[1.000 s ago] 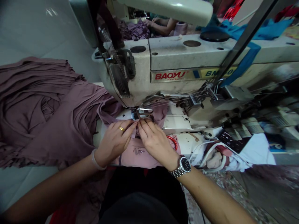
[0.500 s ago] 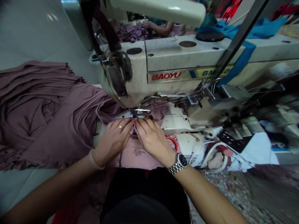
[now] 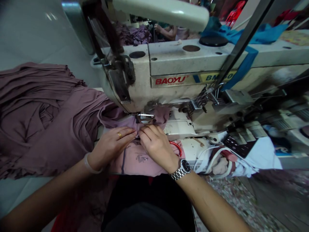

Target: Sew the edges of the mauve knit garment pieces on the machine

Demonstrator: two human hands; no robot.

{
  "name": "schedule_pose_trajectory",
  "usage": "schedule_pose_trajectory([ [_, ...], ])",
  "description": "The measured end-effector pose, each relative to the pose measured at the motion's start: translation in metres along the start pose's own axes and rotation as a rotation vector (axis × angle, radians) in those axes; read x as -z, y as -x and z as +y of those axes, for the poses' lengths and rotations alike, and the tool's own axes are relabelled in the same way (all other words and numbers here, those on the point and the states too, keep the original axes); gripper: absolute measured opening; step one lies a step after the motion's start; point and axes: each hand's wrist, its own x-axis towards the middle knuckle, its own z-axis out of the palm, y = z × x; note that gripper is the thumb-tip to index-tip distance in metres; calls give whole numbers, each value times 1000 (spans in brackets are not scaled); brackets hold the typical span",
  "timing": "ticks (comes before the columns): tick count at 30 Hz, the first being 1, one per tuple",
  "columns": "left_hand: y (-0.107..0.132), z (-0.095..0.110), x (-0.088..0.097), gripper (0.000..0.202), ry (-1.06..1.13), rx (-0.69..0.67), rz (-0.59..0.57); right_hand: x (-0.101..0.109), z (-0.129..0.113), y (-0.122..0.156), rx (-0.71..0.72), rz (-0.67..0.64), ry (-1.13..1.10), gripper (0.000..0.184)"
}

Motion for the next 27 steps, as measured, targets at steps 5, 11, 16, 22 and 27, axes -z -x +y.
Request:
schedule_pose_trajectory([
  [5,-9,-1,-1,23,-35,41,38,-1,-2,-7,-30,-9,-1,23],
  [11,-16,-4,-4,28,-42,81,4,-6,4,-11,-91,14,-72,27],
  [16,-17,-5,-5,27,-22,95,16,-8,9,-15,-130,-4,-159,28],
  [22,-17,-2,-6,28,-29,118,27,-6,14,-12,-148,-46,-230,29],
  [27,-19,-1,-7,27,-77,108,40,-5,15,-12,-119,-14,-229,31],
])
